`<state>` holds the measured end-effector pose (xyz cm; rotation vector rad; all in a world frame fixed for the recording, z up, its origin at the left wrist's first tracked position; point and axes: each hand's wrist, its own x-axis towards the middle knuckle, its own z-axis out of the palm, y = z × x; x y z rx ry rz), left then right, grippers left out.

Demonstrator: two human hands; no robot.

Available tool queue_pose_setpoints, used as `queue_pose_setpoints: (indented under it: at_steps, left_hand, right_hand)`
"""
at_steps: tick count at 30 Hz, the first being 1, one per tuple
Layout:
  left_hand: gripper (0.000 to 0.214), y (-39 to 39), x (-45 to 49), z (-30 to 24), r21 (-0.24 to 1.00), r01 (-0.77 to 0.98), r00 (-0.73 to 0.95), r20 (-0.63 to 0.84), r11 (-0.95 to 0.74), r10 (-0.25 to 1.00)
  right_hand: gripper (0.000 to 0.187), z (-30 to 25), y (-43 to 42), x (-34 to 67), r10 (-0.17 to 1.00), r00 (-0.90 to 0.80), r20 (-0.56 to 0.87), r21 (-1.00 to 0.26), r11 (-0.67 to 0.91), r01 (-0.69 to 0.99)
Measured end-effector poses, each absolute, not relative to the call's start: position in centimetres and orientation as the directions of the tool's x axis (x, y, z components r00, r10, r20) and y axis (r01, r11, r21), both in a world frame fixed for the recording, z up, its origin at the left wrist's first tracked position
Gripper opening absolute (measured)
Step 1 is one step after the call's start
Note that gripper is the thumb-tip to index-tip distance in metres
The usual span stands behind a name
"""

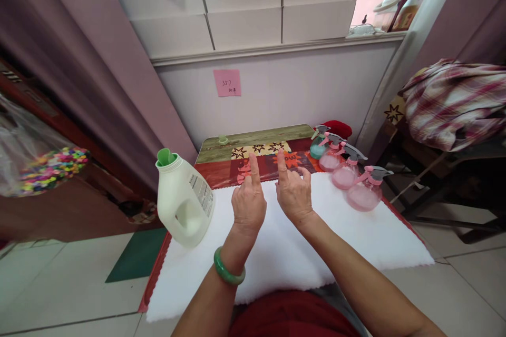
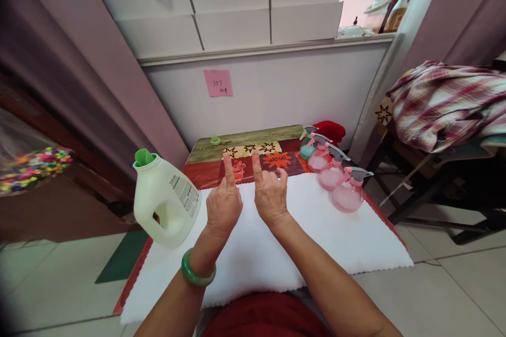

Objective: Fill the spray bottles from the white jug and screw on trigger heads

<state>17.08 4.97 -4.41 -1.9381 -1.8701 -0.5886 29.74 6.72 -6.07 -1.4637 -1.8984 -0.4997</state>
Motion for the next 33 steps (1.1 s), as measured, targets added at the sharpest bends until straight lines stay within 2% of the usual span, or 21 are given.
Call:
queue_pose_setpoints:
  at_steps: [10, 19, 23, 27, 30, 32, 33]
  left_hand:
    - [0.106, 5.1, 17.0, -4.8, 0.01, 0.997, 0.052, 0.585, -0.072, 0.81]
    - [0.097, 5.7, 17.2, -5.8, 0.033, 0.991, 0.078, 0.632, -0.127, 0.771]
    - [0.091, 5.1, 16.7, -7.7, 0.136, 0.936, 0.176, 0.62, -0.325, 0.765]
    - [0.063, 2.9, 13.1, -9.6, 0.103, 0.884, 0.255, 0.709, -0.455, 0.657]
    - [0.06, 0.7, 8.7, -9.5, 0.079, 0.935, 0.15, 0.795, -0.346, 0.587]
    - [0.077, -0.7, 5.8, -9.0, 0.135, 0.976, -0.024, 0.844, -0.169, 0.535]
    - [0.087, -1.2, 4.5, -8.8, 0.213, 0.973, -0.14, 0.854, -0.092, 0.5]
  right_hand:
    - [0.091, -6.5, 6.8, 29.9, 0.68, -0.134, 0.721, -0.115, 0.308, 0.944]
    - [0.084, -6.9, 7.4, 30.0, 0.726, -0.126, 0.677, -0.171, 0.321, 0.932]
    - [0.073, -8.7, 8.0, 31.1, 0.863, -0.13, 0.488, -0.362, 0.336, 0.869]
    - [0.036, -13.1, 8.7, 33.8, 0.98, -0.151, 0.127, -0.543, 0.196, 0.817]
    - [0.024, -16.5, 8.6, 35.9, 0.993, -0.12, -0.017, -0.634, 0.083, 0.769]
    - [0.023, -18.2, 8.4, 36.6, 0.996, -0.089, -0.024, -0.671, 0.05, 0.739]
    - [0.024, -18.7, 8.2, 36.8, 0.997, -0.079, -0.012, -0.679, 0.05, 0.732]
